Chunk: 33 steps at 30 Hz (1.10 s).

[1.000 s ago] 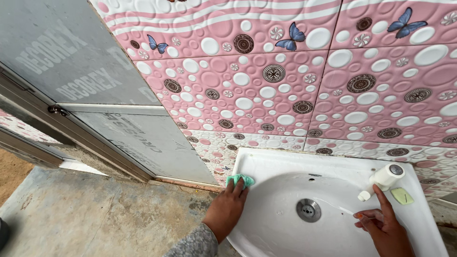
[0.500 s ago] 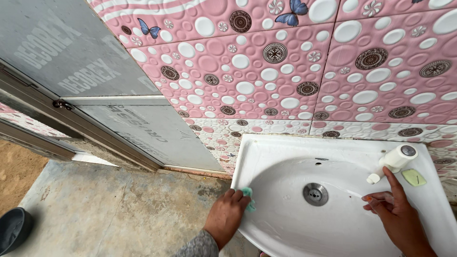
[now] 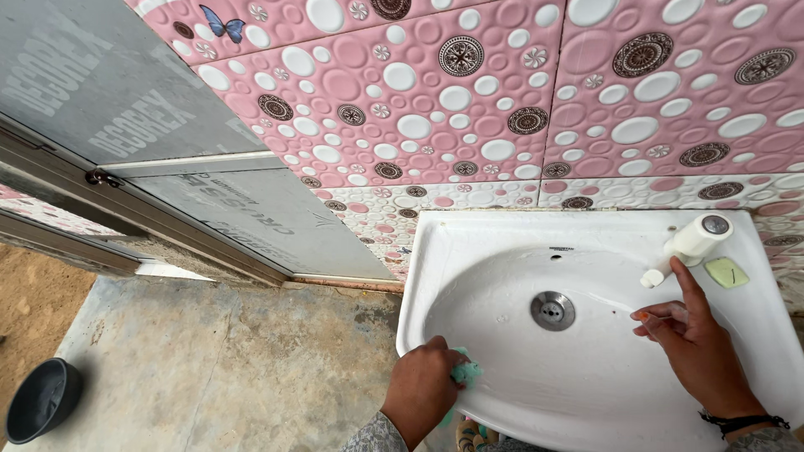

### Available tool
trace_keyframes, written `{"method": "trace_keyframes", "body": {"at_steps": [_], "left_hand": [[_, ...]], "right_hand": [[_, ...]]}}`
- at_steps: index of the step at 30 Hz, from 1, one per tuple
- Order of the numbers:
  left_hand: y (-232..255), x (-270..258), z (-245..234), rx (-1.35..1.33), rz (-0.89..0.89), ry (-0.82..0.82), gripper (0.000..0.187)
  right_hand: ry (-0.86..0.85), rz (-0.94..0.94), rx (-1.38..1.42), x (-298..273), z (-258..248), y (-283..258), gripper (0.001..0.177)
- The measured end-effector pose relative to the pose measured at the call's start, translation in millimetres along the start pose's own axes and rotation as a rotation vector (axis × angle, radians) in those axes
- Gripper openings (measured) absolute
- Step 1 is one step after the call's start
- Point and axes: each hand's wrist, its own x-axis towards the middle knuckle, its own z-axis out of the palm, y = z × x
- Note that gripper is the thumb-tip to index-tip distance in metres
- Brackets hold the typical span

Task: The person scrubs the interior of a white wall-mounted sink using a green sponge and a bar of soap. They repeatedly rub the basin and rim, then rinse the sponge under running water from the faucet before continuing to scrub.

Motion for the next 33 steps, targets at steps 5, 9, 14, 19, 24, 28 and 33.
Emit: {"method": "trace_keyframes", "body": {"at_steps": [5, 9, 14, 19, 24, 28, 33], "left_hand": [[-13.1, 11.5, -0.5, 0.261, -0.128, 0.121, 0.026], [27.0, 11.3, 34.8, 0.097, -0.031, -0.022, 0.03], [57.4, 1.3, 47.6, -0.207, 0.261, -0.206, 0.032], [8.1, 2.2, 7.2, 0.127, 0.147, -0.041, 0.034], [48.3, 6.8, 50.0, -0.21, 0.221, -0.146, 0.02], [65.7, 12.8, 68.9, -0.44, 0.289, -0.247, 0.03], [5.0, 21.5, 20.6, -0.026, 0.165, -0.121, 0.028]], "right_hand": [[-0.013, -0.033, 0.014, -2.7, -2.2, -2.5, 0.087], [-0.005, -0.069, 0.014, -3.0, -2.2, -3.2, 0.086], [-0.006, -0.087, 0.028, -3.8, -3.5, -3.7, 0.087], [-0.011, -0.097, 0.017, -6.3, -0.8, -6.2, 0.085], [-0.009, -0.088, 0.029, -5.9, 0.1, -11.0, 0.084], [0.002, -0.079, -0.025, -7.1, -3.9, -13.3, 0.082], [-0.008, -0.101, 0.016, -7.8, -1.1, -12.2, 0.083]]}}
